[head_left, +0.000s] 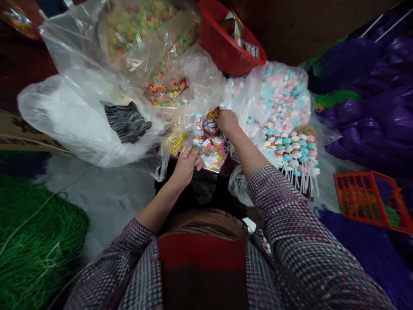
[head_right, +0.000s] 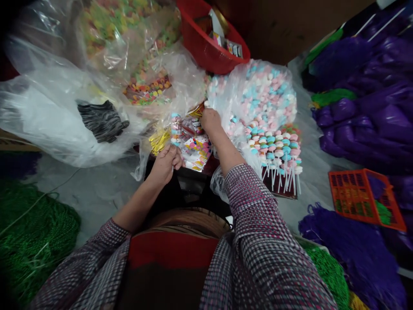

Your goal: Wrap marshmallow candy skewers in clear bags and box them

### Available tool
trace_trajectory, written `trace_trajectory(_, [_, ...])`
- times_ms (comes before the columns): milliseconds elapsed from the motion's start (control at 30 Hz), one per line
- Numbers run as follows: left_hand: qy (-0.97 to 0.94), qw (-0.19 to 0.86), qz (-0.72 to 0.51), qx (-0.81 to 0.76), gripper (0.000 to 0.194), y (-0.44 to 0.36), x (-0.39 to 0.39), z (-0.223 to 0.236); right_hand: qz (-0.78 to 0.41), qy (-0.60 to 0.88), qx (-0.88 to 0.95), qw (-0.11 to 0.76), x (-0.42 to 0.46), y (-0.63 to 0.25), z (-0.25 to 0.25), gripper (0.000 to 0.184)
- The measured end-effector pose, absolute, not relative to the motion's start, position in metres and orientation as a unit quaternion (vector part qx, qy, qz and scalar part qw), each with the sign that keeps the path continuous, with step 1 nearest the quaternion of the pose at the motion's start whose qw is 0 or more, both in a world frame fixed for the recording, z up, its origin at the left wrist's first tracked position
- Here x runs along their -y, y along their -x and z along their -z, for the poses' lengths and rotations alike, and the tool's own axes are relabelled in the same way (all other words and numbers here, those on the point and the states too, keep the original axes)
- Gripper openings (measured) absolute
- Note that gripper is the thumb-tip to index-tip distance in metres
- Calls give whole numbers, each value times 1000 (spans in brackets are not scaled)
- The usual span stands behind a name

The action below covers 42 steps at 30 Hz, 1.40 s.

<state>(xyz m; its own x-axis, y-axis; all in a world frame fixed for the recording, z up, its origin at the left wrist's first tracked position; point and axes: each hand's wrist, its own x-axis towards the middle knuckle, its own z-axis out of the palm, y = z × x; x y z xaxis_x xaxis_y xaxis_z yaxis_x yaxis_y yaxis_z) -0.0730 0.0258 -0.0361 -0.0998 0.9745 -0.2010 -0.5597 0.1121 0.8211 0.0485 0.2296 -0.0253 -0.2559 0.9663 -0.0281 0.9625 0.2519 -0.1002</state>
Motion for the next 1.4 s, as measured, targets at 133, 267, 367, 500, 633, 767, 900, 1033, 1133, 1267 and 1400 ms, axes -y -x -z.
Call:
trace_trajectory(133, [-248,618,-617,-420,51,73,-26,35,-69,626,775,52,-222,-56,17,33])
trace_trajectory(267, [-239,621,-617,-419,49,72,-26,34,-120,605,767,177,-201,-74,6,23])
trace_trajectory(367, [-232,620,-617,-426,46,71,-27,33,-222,549,764,256,-178,-84,4,18])
trace_trajectory(500, [-227,618,-618,-430,42,70,-29,30,-335,527,706,333,-152,-87,6,13])
trace_trajectory(633, [-227,621,-615,-429,40,69,-30,25,-396,521,652,383,-133,-87,2,16])
trace_trajectory(767, [-225,626,-600,-444,38,67,-31,20,-487,495,607,387,-110,-88,-9,24])
trace_trajectory(900, [-227,628,-590,-454,38,61,-33,14,-533,481,588,373,-86,-87,-15,25])
trace_trajectory(1033, [-238,646,-554,-468,29,55,-34,6,-426,498,670,350,-70,-87,-15,13])
trace_trajectory(1133, [-262,647,-531,-481,24,50,-31,3,-310,514,730,327,-67,-87,-14,10])
trace_trajectory(1267, [-282,645,-526,-478,24,45,-26,4,-221,528,762,303,-66,-85,-12,12])
trace_trajectory(1400, [-263,644,-535,-479,34,43,-26,7,-215,531,759,309,-64,-85,-10,11])
